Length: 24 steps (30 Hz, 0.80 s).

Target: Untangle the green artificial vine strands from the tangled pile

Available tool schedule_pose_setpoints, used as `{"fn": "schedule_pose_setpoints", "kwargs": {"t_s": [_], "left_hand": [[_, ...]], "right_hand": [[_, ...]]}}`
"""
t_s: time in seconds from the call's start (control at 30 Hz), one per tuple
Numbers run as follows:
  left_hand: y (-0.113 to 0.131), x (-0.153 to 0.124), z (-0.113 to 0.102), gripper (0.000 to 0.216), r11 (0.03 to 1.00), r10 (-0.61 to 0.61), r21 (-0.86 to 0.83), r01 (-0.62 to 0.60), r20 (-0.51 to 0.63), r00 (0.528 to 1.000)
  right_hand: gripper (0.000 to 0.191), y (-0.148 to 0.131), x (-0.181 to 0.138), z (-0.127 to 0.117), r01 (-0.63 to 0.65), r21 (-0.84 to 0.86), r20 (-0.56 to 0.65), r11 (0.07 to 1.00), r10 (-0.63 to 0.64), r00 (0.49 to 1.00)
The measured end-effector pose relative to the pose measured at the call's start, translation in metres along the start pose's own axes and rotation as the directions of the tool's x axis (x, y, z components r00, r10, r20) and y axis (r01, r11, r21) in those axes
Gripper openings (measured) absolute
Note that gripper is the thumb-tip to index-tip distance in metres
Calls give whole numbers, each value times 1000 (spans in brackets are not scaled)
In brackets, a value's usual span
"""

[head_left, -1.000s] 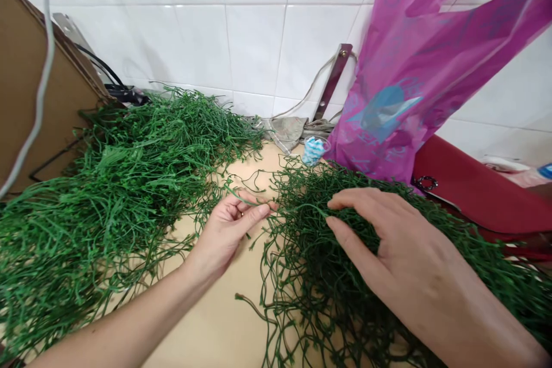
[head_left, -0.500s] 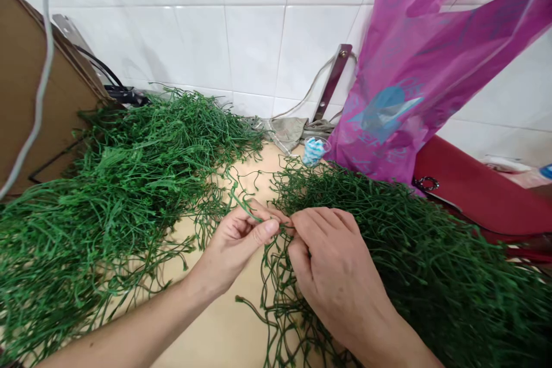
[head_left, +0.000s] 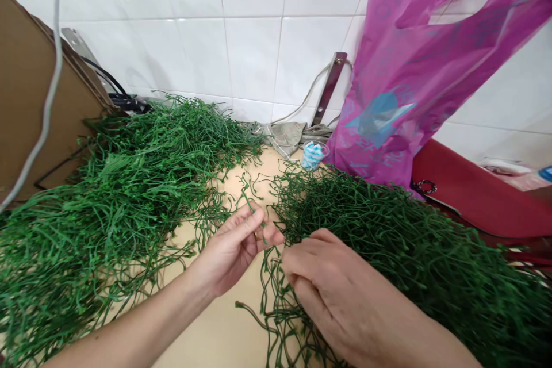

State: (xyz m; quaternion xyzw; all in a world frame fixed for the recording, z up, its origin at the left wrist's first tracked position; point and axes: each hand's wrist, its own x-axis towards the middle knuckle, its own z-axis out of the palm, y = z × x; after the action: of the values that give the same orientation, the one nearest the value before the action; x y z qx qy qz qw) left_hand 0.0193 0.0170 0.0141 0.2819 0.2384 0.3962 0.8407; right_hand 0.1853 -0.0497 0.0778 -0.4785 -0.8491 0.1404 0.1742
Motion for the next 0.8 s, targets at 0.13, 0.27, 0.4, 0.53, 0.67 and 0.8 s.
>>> {"fn": "schedule_pose_setpoints", "kwargs": {"t_s": [0.13, 0.27, 0.4, 0.53, 0.67, 0.8], "left_hand": [[-4, -2, -4, 17, 960, 63, 259, -107, 172, 983], [-5, -7, -2, 15, 755, 76, 600, -264, 319, 945], [-6, -13, 3, 8, 365, 105, 762, -534, 537, 837], [-13, -12, 2, 12, 182, 18, 767, -615, 623, 782], [-16, -10, -3, 16, 129, -2, 773, -621, 627, 779], [-17, -9, -7, 21, -40, 3, 713, -700, 700, 714]], "right_hand": [[28, 20, -26, -16, -1, -325, -114, 946, -39, 993], [25, 29, -35, -25, -49, -411, -270, 910, -70, 960], [25, 16, -14, -6, -187, -41, -212, 981, 174, 962], [19, 13, 5, 17, -298, 275, -130, 914, 343, 930], [21, 17, 8, 22, -324, 539, -87, 778, 434, 897], [29, 13, 8, 32, -287, 534, -101, 795, 397, 912]]}}
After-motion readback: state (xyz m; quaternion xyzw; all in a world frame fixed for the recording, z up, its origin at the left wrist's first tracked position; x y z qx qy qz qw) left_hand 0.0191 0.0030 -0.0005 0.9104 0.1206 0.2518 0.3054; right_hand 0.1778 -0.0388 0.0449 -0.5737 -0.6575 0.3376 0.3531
